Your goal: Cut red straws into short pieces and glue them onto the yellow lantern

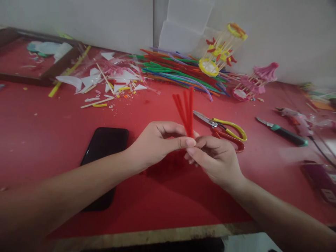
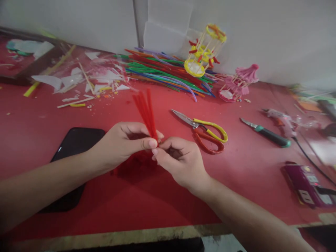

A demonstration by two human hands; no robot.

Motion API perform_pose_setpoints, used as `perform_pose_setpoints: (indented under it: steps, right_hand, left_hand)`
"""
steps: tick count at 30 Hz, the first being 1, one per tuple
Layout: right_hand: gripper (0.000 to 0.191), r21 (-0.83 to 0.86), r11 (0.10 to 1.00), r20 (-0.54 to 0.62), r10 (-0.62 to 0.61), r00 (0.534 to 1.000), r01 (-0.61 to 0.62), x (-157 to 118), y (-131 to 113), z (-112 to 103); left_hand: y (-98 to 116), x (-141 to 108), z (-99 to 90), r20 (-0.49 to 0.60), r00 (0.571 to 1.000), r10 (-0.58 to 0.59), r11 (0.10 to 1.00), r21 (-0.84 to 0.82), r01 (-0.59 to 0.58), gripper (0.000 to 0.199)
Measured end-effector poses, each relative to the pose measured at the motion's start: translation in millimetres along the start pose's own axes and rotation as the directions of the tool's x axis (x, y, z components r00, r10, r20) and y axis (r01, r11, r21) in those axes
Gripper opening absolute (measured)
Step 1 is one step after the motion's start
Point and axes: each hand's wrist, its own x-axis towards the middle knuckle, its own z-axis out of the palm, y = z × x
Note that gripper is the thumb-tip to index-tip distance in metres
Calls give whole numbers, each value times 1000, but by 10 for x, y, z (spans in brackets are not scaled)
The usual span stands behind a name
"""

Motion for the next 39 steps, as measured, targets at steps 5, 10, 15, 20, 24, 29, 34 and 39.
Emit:
perform_pose_setpoints:
  steps: [5, 10, 15, 20, 24, 29, 34, 39]
  right_hand:
    - [20, -271, 947, -72, -201, 977, 175, -18, -8, 29]
    - [18, -445, 849, -68, -348, 935, 284, -14, -4, 23]
    - [15, -526, 781, -29, -412, 911, 336, -11, -2, 3]
    - [16, -554, 753, -13, -434, 901, 355, 5, -5, -2]
    - [12, -607, 634, 111, -531, 840, 480, 56, -15, -53]
    - [9, -661, 372, 280, -683, 675, 651, 96, -23, -168]
    - [5, -695, 298, 290, -716, 635, 654, 74, -31, -175]
    - [17, -776, 346, 308, -521, 796, 527, 206, -77, -442]
  left_hand:
    - [21, -70, 59, -216, 966, 145, 984, 134, -118, 45]
    - [18, -142, 91, -176, 930, 324, 885, 405, -231, 13]
    - [25, -146, 90, -135, 923, 359, 838, 482, -255, 7]
    - [42, -122, 91, -179, 945, 275, 891, 417, -180, 14]
    - [40, -108, 80, -215, 953, 212, 938, 320, -136, 21]
    - [31, -92, 53, -177, 976, 129, 977, 193, -94, 26]
    - [33, -86, 53, -144, 986, 85, 986, 151, -62, 26]
    - [104, -62, -8, -161, 979, 125, 954, 291, -74, 26]
